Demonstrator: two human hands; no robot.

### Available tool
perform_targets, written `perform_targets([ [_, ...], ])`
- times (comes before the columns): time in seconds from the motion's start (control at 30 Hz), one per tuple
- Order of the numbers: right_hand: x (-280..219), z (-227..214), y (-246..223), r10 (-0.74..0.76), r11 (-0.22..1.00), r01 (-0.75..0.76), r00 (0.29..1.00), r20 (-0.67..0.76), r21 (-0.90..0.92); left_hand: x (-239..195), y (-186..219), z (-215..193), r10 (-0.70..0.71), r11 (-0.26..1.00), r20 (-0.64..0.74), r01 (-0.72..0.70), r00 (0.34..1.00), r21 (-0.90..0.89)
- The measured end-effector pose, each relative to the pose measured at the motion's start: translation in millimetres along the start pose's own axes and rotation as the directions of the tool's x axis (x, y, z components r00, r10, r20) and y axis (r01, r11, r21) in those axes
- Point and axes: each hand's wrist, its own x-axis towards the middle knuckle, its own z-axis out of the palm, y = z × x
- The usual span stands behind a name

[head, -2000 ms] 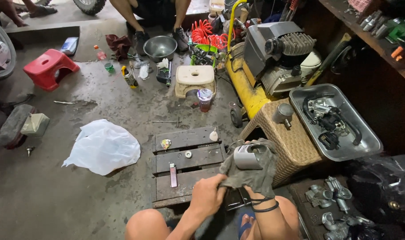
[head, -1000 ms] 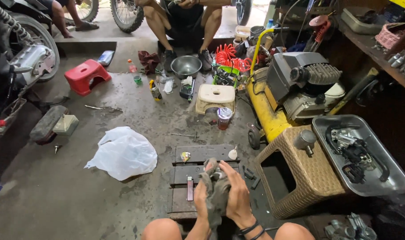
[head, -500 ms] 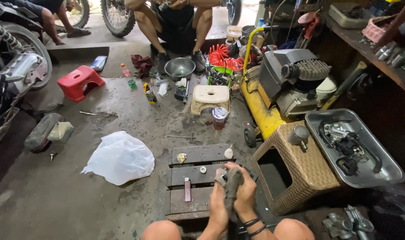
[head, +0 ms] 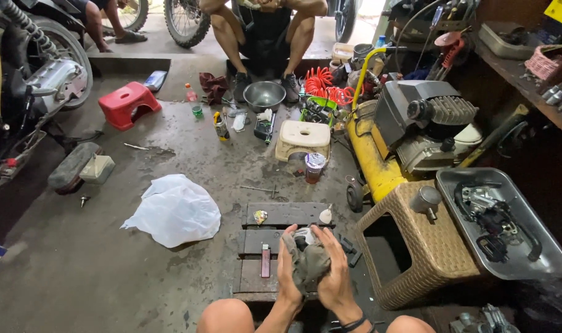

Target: Cleaning and inspecting a motorcycle engine piston using a rag.

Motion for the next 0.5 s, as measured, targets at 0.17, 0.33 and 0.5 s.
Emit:
perform_targets([
  [0.17, -4, -8, -14, -0.172, 0.984, 0.170, 0.984, -0.045, -0.057, 0, -3, 0, 0.004, 0.998, -0.081, 0.001, 0.997, 0.063],
  [0.33, -4, -18, -15, -0.182, 0.975, 0.188, 0.981, -0.060, 0.117, 3, -5, 2, 0.084, 0.990, -0.003, -0.083, 0.996, 0.112],
  [0.5, -6, -21, -14, -0.225, 0.968, 0.232, 0.971, -0.078, 0.092, 1, -7, 3, 0.142, 0.969, 0.024, -0.144, 0.990, 0.202],
])
